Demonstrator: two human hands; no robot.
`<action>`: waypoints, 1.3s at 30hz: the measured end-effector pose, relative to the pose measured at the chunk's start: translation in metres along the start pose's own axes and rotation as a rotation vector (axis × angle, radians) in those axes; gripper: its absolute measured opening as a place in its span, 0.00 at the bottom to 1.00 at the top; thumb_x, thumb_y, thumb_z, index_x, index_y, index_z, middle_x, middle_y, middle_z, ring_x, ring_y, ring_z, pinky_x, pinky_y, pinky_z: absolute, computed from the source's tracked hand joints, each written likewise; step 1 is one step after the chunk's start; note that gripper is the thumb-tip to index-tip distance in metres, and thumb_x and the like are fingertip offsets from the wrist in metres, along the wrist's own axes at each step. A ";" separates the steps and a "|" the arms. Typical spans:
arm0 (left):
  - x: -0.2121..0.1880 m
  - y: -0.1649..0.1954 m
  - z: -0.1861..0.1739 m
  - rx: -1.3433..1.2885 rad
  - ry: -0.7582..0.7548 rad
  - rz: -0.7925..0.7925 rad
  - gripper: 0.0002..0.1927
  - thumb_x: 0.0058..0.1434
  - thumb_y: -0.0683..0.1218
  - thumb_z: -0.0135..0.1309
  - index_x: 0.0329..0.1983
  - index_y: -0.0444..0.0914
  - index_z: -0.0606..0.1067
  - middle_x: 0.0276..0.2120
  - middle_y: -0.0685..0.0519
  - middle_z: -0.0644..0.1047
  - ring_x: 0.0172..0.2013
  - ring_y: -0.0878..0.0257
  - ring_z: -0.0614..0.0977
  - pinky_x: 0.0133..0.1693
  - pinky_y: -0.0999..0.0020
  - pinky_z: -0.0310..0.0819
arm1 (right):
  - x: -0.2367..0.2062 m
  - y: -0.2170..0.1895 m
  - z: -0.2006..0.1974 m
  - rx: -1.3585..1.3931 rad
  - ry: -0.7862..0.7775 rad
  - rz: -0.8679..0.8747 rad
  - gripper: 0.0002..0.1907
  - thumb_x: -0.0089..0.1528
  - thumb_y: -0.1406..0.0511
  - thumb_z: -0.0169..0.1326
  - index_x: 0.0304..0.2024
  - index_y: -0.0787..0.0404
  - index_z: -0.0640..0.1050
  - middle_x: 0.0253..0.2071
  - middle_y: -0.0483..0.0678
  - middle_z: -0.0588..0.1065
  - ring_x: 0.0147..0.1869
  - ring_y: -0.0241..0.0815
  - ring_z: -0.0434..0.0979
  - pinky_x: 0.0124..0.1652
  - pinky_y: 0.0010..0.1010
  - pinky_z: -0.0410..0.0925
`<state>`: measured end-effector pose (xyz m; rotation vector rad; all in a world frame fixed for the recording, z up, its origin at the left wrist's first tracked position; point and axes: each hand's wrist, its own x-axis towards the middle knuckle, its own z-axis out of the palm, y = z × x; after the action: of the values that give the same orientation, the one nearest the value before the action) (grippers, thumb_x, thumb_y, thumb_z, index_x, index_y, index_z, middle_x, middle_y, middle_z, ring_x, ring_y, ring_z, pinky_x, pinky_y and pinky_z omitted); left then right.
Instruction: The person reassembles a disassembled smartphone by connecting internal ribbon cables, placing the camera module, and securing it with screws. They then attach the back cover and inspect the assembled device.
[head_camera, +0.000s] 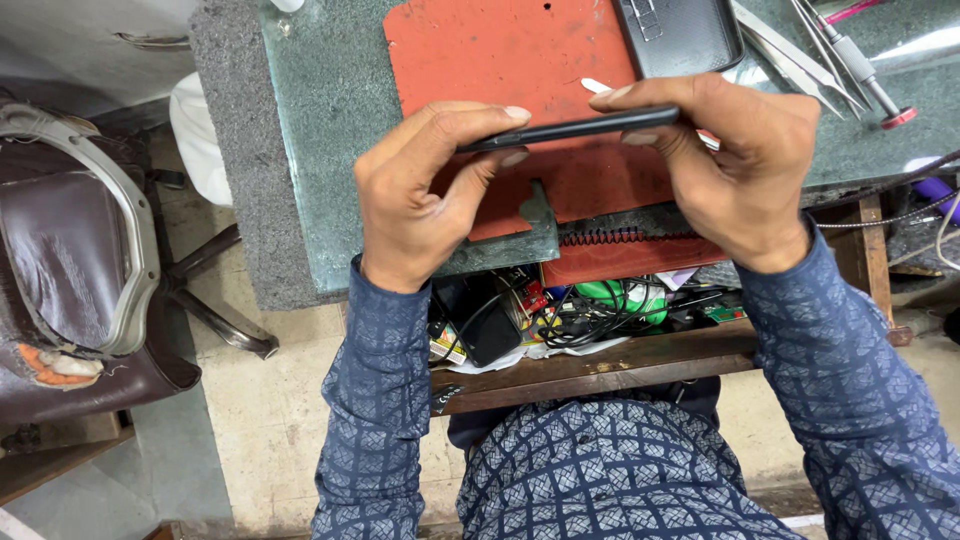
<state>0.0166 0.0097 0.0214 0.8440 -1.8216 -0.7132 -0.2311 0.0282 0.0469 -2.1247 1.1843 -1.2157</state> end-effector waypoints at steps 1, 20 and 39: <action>0.001 0.002 -0.001 0.059 0.001 0.021 0.14 0.64 0.33 0.64 0.51 0.37 0.79 0.45 0.51 0.82 0.46 0.63 0.86 0.44 0.74 0.83 | 0.001 -0.002 0.000 -0.025 0.006 -0.038 0.13 0.65 0.83 0.50 0.49 0.73 0.79 0.49 0.57 0.80 0.53 0.46 0.83 0.53 0.31 0.76; -0.005 0.009 0.009 -0.466 0.082 -0.111 0.17 0.67 0.31 0.61 0.52 0.35 0.69 0.47 0.49 0.80 0.48 0.63 0.85 0.52 0.71 0.82 | -0.010 0.004 0.012 -0.146 0.065 -0.116 0.19 0.62 0.84 0.54 0.51 0.65 0.80 0.43 0.49 0.80 0.46 0.44 0.78 0.47 0.30 0.69; -0.005 0.000 0.003 -0.040 0.031 -0.026 0.08 0.65 0.33 0.65 0.44 0.35 0.79 0.39 0.52 0.80 0.38 0.65 0.85 0.40 0.74 0.80 | -0.017 0.015 0.014 -0.253 0.020 -0.116 0.16 0.66 0.78 0.62 0.52 0.55 0.85 0.37 0.42 0.75 0.40 0.38 0.65 0.43 0.28 0.58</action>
<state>0.0156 0.0137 0.0176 0.8499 -1.7659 -0.7469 -0.2303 0.0331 0.0207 -2.4005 1.2993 -1.1913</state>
